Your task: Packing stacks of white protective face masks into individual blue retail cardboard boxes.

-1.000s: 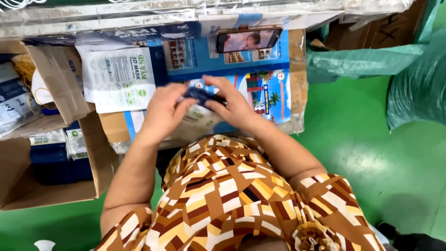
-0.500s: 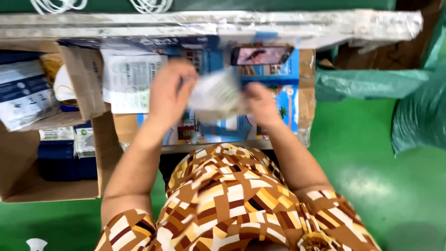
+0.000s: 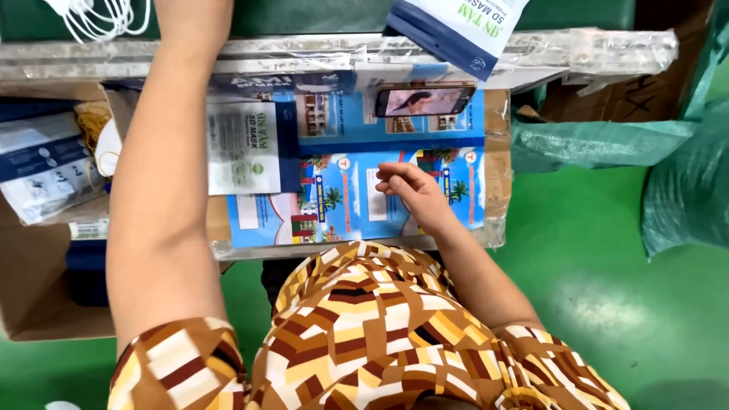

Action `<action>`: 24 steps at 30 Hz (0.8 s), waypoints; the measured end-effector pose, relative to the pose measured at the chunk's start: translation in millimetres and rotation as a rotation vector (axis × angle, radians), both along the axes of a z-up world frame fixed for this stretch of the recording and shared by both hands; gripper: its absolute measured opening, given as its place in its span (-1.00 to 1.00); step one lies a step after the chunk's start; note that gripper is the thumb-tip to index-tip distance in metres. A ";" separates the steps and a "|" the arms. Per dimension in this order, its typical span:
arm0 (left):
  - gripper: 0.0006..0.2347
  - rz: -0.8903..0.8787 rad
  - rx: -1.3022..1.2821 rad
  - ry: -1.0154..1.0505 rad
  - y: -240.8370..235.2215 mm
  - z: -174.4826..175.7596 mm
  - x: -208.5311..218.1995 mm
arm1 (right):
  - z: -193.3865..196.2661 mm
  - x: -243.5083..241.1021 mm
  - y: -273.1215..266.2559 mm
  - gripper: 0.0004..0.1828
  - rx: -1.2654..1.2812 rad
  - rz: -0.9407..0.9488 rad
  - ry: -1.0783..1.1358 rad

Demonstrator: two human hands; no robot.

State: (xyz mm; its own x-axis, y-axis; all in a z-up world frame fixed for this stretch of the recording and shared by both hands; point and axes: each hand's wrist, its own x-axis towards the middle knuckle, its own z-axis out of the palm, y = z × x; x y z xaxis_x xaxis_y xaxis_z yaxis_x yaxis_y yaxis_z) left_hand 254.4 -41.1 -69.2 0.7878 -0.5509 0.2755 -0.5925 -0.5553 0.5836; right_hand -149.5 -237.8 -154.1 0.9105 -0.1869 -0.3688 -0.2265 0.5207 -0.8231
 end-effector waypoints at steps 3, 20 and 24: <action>-0.76 -0.134 -0.314 0.159 23.5 34.7 -50.3 | 39.6 20.2 0.3 -0.54 -0.190 0.146 -0.061; -0.08 -0.475 0.228 0.218 33.9 -8.5 -236.6 | 40.5 50.7 51.8 0.00 -1.101 0.028 -0.482; -0.14 -0.326 0.171 0.098 32.1 -12.3 -235.6 | 5.7 41.0 53.6 -0.38 -0.944 0.083 -0.209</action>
